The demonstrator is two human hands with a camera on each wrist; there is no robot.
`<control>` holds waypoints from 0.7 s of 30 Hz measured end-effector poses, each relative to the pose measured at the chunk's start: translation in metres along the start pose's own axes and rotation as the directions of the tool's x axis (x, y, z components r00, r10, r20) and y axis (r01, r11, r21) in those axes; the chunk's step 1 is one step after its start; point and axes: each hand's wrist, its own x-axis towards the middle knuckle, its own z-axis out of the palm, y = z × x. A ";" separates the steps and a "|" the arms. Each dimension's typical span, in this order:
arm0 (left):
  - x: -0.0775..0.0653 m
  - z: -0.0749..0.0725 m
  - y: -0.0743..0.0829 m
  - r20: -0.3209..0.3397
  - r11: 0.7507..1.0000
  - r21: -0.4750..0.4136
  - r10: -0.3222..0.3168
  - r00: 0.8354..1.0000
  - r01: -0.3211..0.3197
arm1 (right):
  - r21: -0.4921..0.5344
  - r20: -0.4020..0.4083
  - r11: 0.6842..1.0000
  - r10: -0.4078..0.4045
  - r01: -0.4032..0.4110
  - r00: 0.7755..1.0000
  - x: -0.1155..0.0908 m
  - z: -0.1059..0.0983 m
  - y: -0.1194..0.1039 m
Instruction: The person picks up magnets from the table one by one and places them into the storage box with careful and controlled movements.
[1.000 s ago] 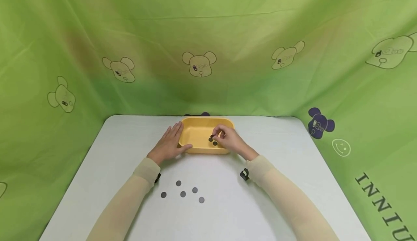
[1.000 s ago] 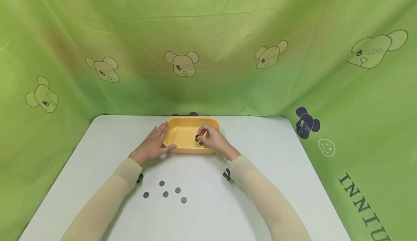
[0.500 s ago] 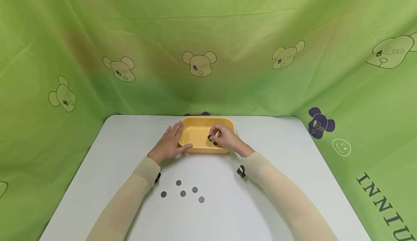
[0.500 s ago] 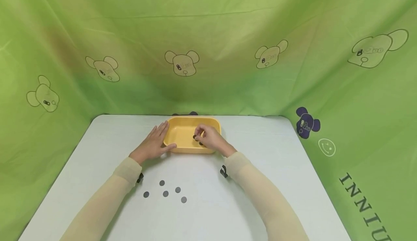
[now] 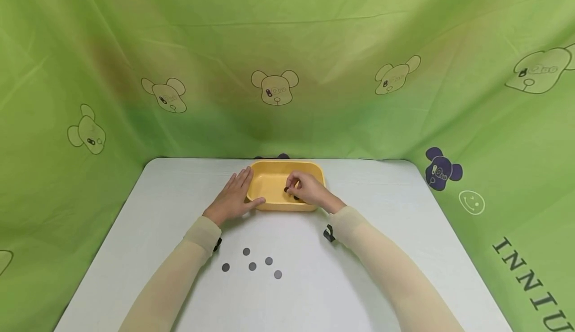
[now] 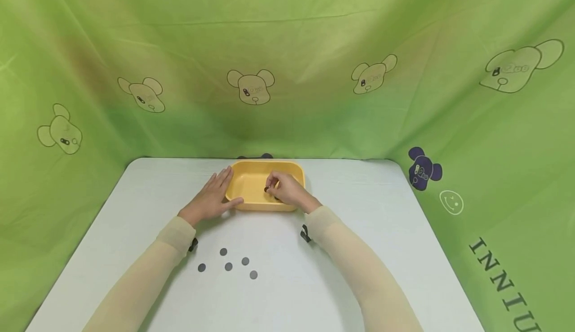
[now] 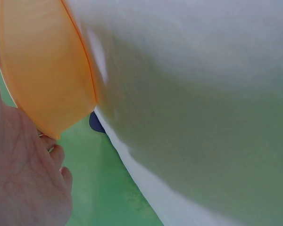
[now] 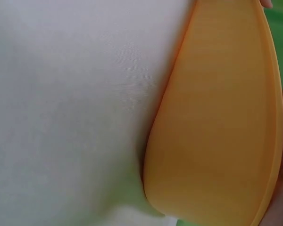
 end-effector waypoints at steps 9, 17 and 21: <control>0.000 0.001 0.000 -0.001 1.000 -0.003 -0.005 1.000 0.005 | -0.006 0.044 1.000 0.013 -0.013 0.999 0.004 0.003 0.001; 0.000 0.000 0.000 -0.004 1.000 0.000 0.008 1.000 -0.008 | -0.010 0.098 0.999 0.043 -0.042 0.994 0.007 0.008 0.003; 0.000 0.000 0.000 -0.010 1.000 0.000 0.008 1.000 -0.008 | -0.025 0.113 0.999 0.050 -0.047 0.992 0.007 0.008 0.000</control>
